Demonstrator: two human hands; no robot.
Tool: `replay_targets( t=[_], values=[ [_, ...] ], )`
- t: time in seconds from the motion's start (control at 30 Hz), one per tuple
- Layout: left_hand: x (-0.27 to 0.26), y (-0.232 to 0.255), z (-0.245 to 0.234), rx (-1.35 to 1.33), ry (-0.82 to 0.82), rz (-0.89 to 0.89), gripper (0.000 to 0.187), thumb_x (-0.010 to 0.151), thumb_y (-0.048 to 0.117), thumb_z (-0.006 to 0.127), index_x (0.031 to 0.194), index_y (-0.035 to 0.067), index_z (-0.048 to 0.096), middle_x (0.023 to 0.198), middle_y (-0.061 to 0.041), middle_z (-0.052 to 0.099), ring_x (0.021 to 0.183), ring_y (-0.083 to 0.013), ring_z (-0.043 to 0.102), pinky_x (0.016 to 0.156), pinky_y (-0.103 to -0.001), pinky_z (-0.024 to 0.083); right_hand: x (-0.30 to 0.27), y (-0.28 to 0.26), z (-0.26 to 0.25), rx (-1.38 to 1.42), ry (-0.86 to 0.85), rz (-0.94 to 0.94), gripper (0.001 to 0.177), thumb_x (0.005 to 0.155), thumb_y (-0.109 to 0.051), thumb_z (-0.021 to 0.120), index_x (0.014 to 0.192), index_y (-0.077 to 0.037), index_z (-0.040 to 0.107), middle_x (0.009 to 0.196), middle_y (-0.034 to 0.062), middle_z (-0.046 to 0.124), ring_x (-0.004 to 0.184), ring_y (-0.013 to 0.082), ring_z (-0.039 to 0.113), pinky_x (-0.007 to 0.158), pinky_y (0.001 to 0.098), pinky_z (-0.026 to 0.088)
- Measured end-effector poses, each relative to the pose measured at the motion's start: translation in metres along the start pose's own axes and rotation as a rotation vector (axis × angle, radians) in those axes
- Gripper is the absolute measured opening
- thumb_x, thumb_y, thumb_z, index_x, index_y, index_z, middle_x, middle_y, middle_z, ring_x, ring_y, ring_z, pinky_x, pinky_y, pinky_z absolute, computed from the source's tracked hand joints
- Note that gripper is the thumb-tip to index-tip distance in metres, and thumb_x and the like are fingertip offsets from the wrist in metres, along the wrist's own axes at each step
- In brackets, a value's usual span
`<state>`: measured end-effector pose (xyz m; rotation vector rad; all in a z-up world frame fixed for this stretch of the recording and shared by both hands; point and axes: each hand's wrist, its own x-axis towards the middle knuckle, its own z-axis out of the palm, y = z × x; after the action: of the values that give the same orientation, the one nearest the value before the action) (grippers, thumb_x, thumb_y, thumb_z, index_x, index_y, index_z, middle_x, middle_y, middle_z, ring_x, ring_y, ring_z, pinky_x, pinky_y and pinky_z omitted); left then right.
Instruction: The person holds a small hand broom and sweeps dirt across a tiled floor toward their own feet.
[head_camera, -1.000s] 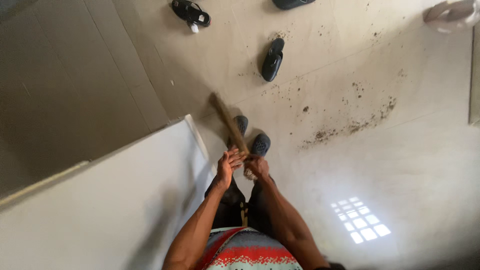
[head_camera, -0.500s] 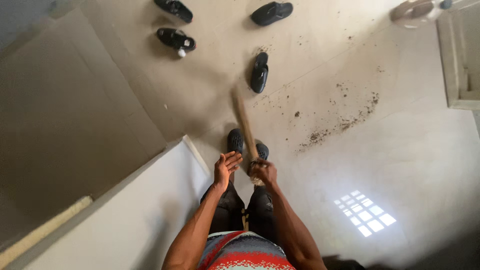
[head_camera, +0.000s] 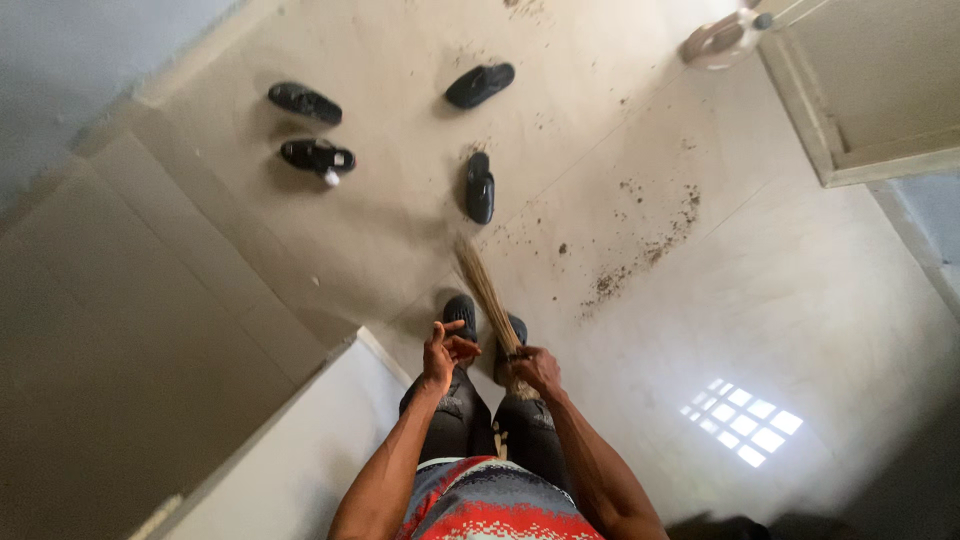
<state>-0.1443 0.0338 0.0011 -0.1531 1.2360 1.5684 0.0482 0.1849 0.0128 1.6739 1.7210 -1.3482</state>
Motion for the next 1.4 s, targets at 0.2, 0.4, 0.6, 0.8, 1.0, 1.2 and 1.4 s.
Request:
replay_targets(
  t=[0.2, 0.4, 0.6, 0.8, 1.0, 1.2, 1.4],
  values=[
    [0.013, 0.017, 0.012, 0.068, -0.031, 0.008, 0.075, 0.103, 0.067, 0.039, 0.131, 0.002, 0.065, 0.072, -0.012, 0.071, 0.066, -0.0222, 0.070, 0.066, -0.037, 0.058, -0.011, -0.009, -0.008, -0.061, -0.059, 0.167, 0.047, 0.080, -0.032, 0.080, 0.125, -0.020, 0.079, 0.097, 0.0056, 0.082, 0.080, 0.0167, 0.074, 0.073, 0.0362, 0.060],
    [0.025, 0.025, 0.030, 0.124, -0.077, 0.004, 0.072, 0.103, 0.064, 0.042, 0.132, 0.002, 0.065, 0.080, -0.012, 0.075, 0.069, -0.0189, 0.070, 0.064, -0.036, 0.057, -0.035, 0.006, -0.015, 0.656, 0.068, 0.176, 0.038, 0.084, -0.011, 0.072, 0.121, -0.005, 0.075, 0.083, 0.0152, 0.077, 0.069, 0.0260, 0.072, 0.062, 0.0392, 0.060],
    [0.037, 0.015, 0.075, 0.280, -0.096, -0.139, 0.059, 0.103, 0.051, 0.052, 0.128, -0.001, 0.062, 0.087, -0.015, 0.076, 0.071, -0.0223, 0.069, 0.064, -0.037, 0.054, -0.046, 0.008, -0.022, 1.091, 0.101, 0.120, 0.038, 0.091, -0.016, 0.070, 0.126, -0.003, 0.069, 0.100, 0.0118, 0.074, 0.078, 0.0196, 0.074, 0.067, 0.0342, 0.062],
    [0.044, 0.005, 0.125, 0.241, -0.268, -0.298, 0.054, 0.102, 0.044, 0.059, 0.138, 0.004, 0.054, 0.101, -0.008, 0.070, 0.082, -0.0173, 0.073, 0.071, -0.034, 0.061, -0.081, -0.029, -0.030, 1.376, 0.058, -0.091, 0.045, 0.094, -0.022, 0.069, 0.133, -0.001, 0.059, 0.102, 0.0125, 0.071, 0.080, 0.0234, 0.075, 0.066, 0.0385, 0.066],
    [0.054, 0.008, 0.168, 0.240, -0.503, -0.219, 0.058, 0.095, 0.016, 0.071, 0.143, -0.010, 0.052, 0.096, -0.015, 0.070, 0.072, -0.0228, 0.070, 0.061, -0.036, 0.061, -0.109, -0.038, -0.058, 1.318, -0.024, -0.175, 0.052, 0.089, -0.029, 0.069, 0.137, -0.014, 0.054, 0.102, 0.0171, 0.070, 0.082, 0.0279, 0.073, 0.068, 0.0410, 0.064],
    [0.028, -0.009, 0.205, 0.484, -0.431, -0.005, 0.074, 0.088, 0.012, 0.078, 0.151, 0.000, 0.043, 0.098, -0.013, 0.070, 0.079, -0.0205, 0.071, 0.067, -0.032, 0.063, -0.097, -0.024, -0.070, 1.015, 0.334, -0.173, 0.063, 0.091, -0.042, 0.076, 0.137, -0.001, 0.062, 0.118, 0.0162, 0.072, 0.104, 0.0264, 0.073, 0.082, 0.0376, 0.061],
    [0.010, -0.010, 0.227, 0.403, -0.465, -0.137, 0.072, 0.095, 0.025, 0.068, 0.157, 0.008, 0.035, 0.089, -0.013, 0.066, 0.074, -0.0211, 0.069, 0.063, -0.035, 0.064, -0.119, -0.015, -0.075, 0.868, 0.557, -0.144, 0.073, 0.084, -0.047, 0.079, 0.140, -0.007, 0.057, 0.124, 0.0207, 0.072, 0.100, 0.0282, 0.077, 0.080, 0.0390, 0.064]
  ],
)
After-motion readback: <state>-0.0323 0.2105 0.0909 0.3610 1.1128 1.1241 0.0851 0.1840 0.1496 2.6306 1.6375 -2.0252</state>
